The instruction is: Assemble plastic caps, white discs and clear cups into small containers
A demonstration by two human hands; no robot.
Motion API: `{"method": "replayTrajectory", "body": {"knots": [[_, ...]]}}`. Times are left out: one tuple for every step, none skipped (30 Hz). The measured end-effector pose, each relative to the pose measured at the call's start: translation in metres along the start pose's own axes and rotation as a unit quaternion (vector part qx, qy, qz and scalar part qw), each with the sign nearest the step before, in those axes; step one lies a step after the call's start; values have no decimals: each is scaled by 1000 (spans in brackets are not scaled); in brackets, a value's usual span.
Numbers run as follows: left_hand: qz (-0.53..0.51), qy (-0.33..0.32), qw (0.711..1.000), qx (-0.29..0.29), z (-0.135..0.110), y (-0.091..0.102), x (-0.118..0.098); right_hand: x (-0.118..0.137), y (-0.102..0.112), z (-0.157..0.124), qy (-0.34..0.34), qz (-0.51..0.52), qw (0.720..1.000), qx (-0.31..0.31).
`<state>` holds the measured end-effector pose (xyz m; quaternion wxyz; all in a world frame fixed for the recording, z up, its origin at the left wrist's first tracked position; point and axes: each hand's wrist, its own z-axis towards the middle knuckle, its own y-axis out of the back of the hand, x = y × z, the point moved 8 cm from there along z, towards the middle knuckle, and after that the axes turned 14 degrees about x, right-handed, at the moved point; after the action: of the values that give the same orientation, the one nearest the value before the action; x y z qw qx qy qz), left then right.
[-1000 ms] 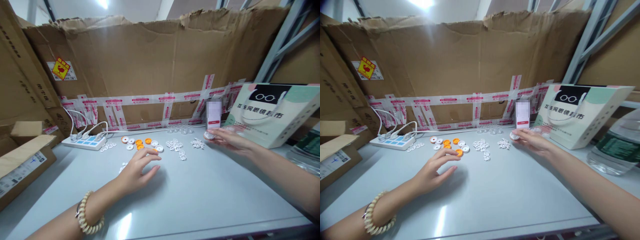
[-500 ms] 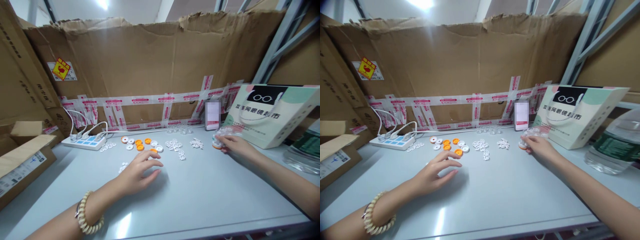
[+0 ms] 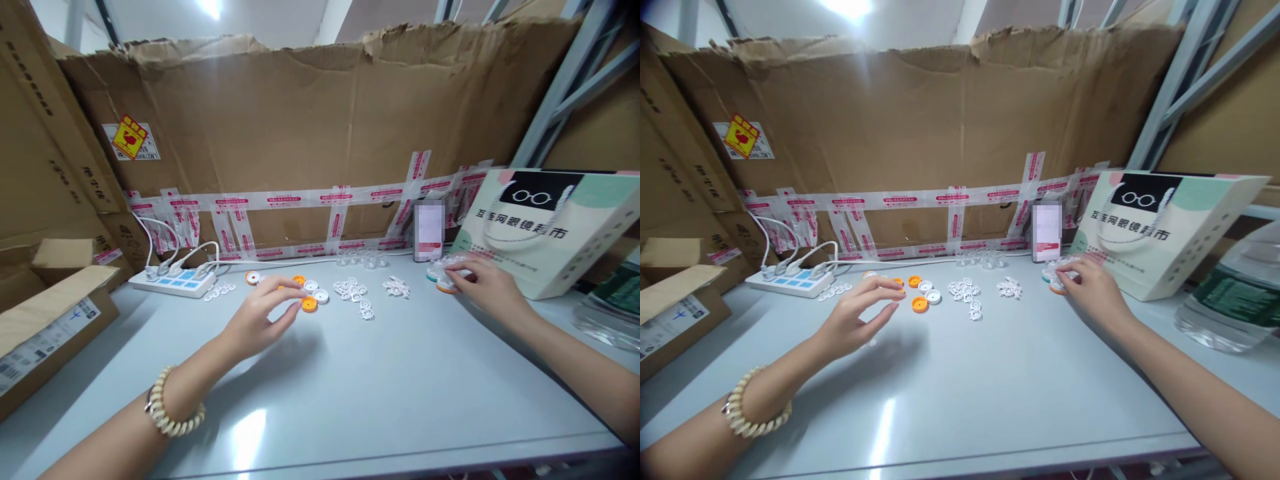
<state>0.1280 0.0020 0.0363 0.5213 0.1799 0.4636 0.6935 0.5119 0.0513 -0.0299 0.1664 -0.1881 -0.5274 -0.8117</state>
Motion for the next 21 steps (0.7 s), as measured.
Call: {"method": "replayTrajectory", "body": {"knots": [[11, 10, 1000, -11, 0, 8, 6, 2, 0, -1, 7, -3, 1000, -4], [22, 24, 999, -22, 0, 16, 13, 5, 0, -3, 12, -5, 1000, -10], [27, 43, 998, -33, -1, 23, 21, 9, 1, -6, 15, -6, 1000, -20], [26, 68, 997, -40, -2, 30, 31, 15, 3, -9, 21, -5, 999, -30], [23, 93, 994, -45, -4, 35, 41, 23, 5, -12, 30, -3, 999, -40], [20, 114, 992, -46, -6, 38, 49, 31, 8, -15, 41, 2, 998, -50], [21, 132, 990, -44, -8, 38, 57, 41, 8, -17, 59, 7, 997, -48], [28, 144, 988, -37, -10, 37, 63, 50, 7, -17, 75, 13, 996, -42], [41, 152, 987, -20, -11, 33, 68, 59, 3, -14, 89, 17, 996, -21], [58, 157, 986, 6, -12, 27, 72, 66, -4, -10, 100, 19, 995, 12], [77, 157, 984, 40, -12, 19, 74, 72, -12, -5, 106, 20, 993, 45], [94, 155, 980, 78, -12, 10, 75, 76, -22, 1, 110, 20, 990, 81], [109, 153, 976, 114, -12, 3, 77, 80, -31, 8, 114, 19, 988, 104], [118, 154, 970, 149, -12, -4, 78, 83, -38, 14, 116, 20, 986, 117], [124, 159, 964, 176, -14, -8, 81, 86, -46, 21, 119, 21, 985, 125], [127, 169, 958, 195, -15, -9, 85, 90, -52, 26, 124, 23, 983, 131], [130, 182, 952, 208, -18, -8, 90, 96, -59, 31, 129, 27, 982, 137], [134, 197, 947, 214, -20, -5, 97, 102, -64, 34, 135, 32, 980, 142], [139, 213, 943, 214, -24, -1, 105, 109, -69, 35, 142, 36, 978, 148], [146, 228, 939, 209, -27, 4, 114, 117, -73, 35, 149, 42, 976, 152], [154, 245, 935, 203, -32, 9, 124, 124, -75, 33, 157, 48, 974, 156]]}}
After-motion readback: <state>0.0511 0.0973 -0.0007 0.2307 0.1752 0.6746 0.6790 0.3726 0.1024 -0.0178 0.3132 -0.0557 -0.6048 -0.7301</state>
